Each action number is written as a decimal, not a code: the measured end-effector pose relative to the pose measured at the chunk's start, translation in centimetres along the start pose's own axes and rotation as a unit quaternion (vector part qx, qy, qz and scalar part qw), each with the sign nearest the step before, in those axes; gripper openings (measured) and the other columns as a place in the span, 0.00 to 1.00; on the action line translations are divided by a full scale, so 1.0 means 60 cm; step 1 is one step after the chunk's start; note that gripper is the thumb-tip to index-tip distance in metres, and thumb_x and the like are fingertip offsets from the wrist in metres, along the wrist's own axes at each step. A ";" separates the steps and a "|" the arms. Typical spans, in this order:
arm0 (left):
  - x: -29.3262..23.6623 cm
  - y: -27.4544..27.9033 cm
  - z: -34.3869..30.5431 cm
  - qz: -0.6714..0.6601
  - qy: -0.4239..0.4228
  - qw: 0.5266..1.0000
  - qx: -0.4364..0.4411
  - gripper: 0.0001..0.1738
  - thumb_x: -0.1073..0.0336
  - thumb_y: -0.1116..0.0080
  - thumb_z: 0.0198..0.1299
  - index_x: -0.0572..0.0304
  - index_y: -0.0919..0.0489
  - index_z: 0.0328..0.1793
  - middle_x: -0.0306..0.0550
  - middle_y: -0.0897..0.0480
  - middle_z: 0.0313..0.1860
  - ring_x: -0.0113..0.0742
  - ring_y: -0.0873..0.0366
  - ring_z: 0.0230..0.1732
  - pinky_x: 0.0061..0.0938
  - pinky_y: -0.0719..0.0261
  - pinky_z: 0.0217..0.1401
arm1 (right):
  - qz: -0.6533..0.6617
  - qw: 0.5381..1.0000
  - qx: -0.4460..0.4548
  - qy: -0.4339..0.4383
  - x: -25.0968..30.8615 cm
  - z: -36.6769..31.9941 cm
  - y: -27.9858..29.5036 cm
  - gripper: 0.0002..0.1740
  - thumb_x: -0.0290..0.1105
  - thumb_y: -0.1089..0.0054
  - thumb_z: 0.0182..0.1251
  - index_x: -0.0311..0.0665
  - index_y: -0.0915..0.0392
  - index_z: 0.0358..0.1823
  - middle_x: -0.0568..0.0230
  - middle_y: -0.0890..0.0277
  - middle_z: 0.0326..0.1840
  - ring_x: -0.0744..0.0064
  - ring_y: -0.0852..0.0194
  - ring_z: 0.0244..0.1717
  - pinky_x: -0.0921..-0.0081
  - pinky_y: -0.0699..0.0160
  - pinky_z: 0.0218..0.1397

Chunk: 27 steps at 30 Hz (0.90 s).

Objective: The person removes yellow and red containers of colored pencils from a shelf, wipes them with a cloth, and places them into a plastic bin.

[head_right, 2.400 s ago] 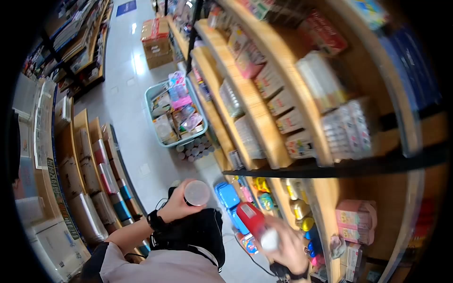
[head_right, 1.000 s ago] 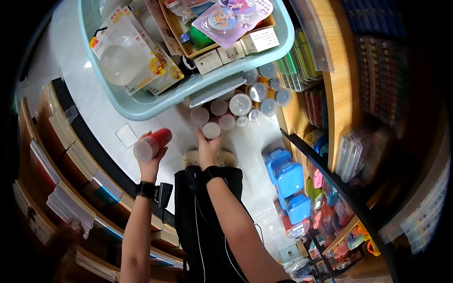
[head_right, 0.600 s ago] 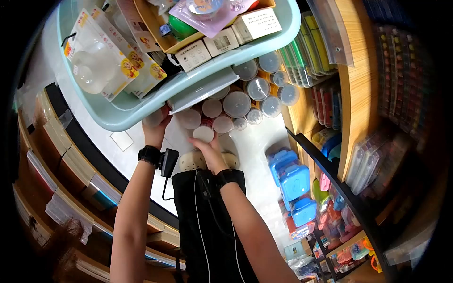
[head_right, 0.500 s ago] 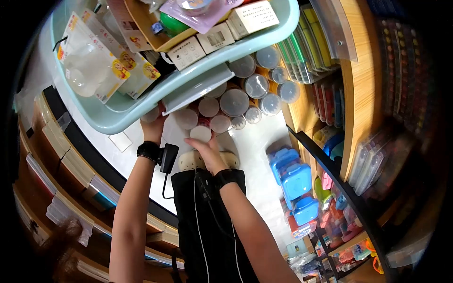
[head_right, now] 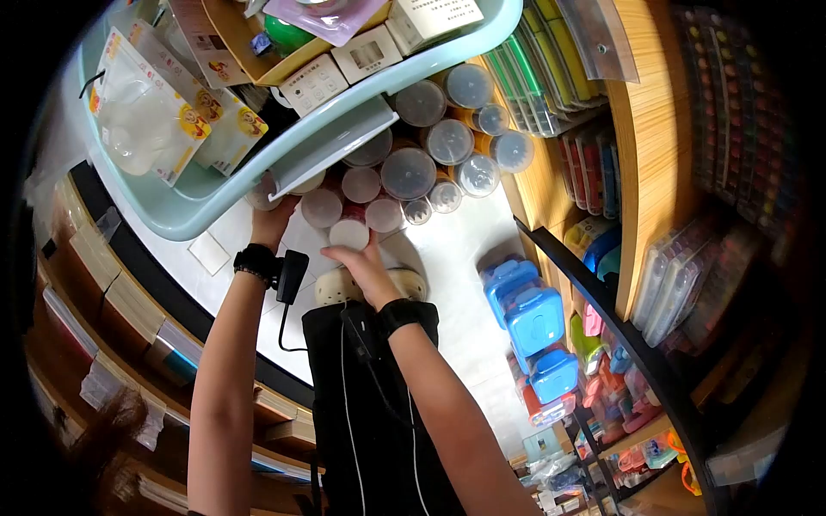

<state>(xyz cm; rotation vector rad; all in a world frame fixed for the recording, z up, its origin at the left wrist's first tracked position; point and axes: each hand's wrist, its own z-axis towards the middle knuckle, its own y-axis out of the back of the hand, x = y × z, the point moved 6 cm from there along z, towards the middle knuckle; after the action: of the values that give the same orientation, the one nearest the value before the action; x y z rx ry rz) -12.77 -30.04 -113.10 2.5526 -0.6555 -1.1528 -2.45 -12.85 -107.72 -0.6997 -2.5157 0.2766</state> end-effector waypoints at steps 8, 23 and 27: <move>-0.072 0.037 -0.036 -0.016 -0.074 0.991 -0.109 0.31 0.66 0.27 0.46 0.64 0.26 0.57 0.49 0.19 0.52 0.39 0.22 0.52 0.31 0.25 0.55 | 0.014 1.000 -0.011 -0.013 -0.002 0.002 0.002 0.41 0.27 0.30 0.49 0.35 0.45 0.62 0.62 0.29 0.50 0.70 0.31 0.52 0.74 0.32 0.57; -0.010 0.093 -0.203 0.202 0.001 0.978 0.054 0.51 0.61 0.27 0.39 0.58 0.40 0.72 0.77 0.54 0.73 0.65 0.48 0.73 0.38 0.42 0.73 | -0.363 0.907 0.129 -0.172 0.058 -0.172 0.011 0.65 0.62 0.38 0.55 0.22 0.67 0.73 0.32 0.59 0.75 0.51 0.60 0.77 0.71 0.54 0.75; 0.000 0.146 -0.424 0.434 0.094 0.870 0.214 0.41 0.53 0.33 0.47 0.43 0.34 0.70 0.47 0.39 0.73 0.53 0.52 0.76 0.66 0.58 0.72 | -0.514 0.835 0.105 -0.167 0.078 -0.357 0.057 0.48 0.64 0.58 0.66 0.30 0.49 0.72 0.41 0.44 0.72 0.51 0.49 0.74 0.68 0.50 0.74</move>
<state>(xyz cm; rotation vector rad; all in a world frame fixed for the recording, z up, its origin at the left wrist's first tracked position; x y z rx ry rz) 3.98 -36.27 -92.94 2.1411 -1.9003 -0.4592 6.78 -6.26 -88.64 0.8834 -2.7133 0.2724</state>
